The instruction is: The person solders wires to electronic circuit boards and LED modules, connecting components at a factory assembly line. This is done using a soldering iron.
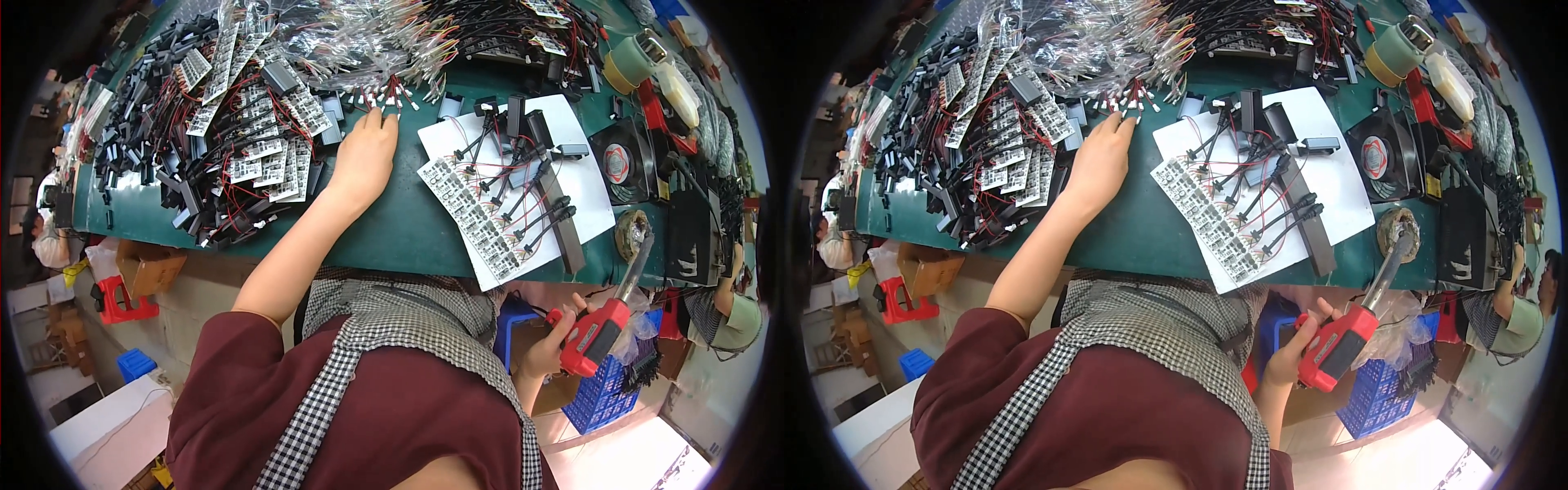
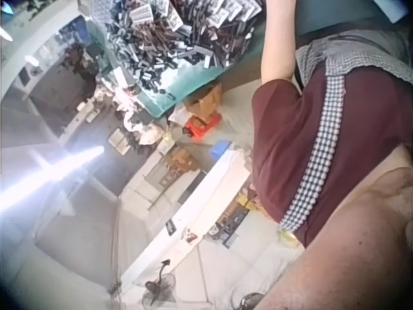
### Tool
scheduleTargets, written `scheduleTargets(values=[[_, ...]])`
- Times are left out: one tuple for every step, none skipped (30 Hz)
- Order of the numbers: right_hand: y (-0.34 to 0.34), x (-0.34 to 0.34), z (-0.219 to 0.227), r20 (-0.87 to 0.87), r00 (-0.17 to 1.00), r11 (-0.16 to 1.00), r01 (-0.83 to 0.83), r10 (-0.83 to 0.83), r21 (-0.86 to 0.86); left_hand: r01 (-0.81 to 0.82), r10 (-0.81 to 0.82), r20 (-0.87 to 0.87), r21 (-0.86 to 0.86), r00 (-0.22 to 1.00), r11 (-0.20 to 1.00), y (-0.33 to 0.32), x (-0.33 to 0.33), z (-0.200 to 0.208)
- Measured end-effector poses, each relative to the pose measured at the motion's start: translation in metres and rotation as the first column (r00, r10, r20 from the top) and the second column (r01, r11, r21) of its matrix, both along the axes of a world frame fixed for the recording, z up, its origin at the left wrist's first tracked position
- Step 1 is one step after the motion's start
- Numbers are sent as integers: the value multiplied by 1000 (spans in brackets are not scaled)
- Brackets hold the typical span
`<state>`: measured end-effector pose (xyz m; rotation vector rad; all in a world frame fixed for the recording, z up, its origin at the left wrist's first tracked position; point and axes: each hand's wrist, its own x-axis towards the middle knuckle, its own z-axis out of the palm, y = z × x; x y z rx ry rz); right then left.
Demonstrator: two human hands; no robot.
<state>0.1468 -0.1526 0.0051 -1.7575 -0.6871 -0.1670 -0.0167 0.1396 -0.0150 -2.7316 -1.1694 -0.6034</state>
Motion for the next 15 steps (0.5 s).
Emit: scheduleTargets(values=[[-2,0,-1,1,1000,1000,0,0,3,-20,21,29,-28,999,999,2,-1,7],[-4,0,-2,-23,1000,1000,3,-3,2,-66,66,-35,17,997,998,7,-1,13],[-4,0,-3,-46,999,1000,7,-7,2,-99,102,-39,59,994,993,13,1,19],[-3,0,-1,-47,999,1000,2,-2,5,-138,143,-44,101,989,985,18,1,22],[-1,-2,2,-47,999,1000,-8,8,-10,-143,148,-44,105,988,984,23,2,23],[1,-3,4,-48,999,1000,-18,17,-25,-178,183,-57,82,982,981,28,4,23],[2,-4,4,-43,999,1000,-16,15,-20,-207,211,-65,59,975,977,33,8,24],[2,-5,4,-87,996,1000,-13,12,-13,-205,209,-60,64,976,977,37,11,26],[1,-6,4,-131,991,1000,-10,10,-5,-229,231,-25,56,973,972,41,13,28],[0,-6,4,-130,992,1000,-10,10,0,-255,255,9,47,967,966,43,14,29],[-1,-7,4,-147,989,1000,-2,-2,-26,-254,254,11,52,967,966,44,14,31],[-2,-6,4,-165,986,999,5,-13,-51,-260,260,10,48,966,964,45,12,34],[-4,-6,4,-162,987,999,12,-20,-48,-260,260,10,42,966,965,48,13,37],[-6,-6,3,-197,980,999,5,-13,-42,-260,259,10,35,966,965,50,12,39],[-7,-5,3,-230,973,999,-2,-7,-37,-260,261,-8,29,965,965,50,10,37]])
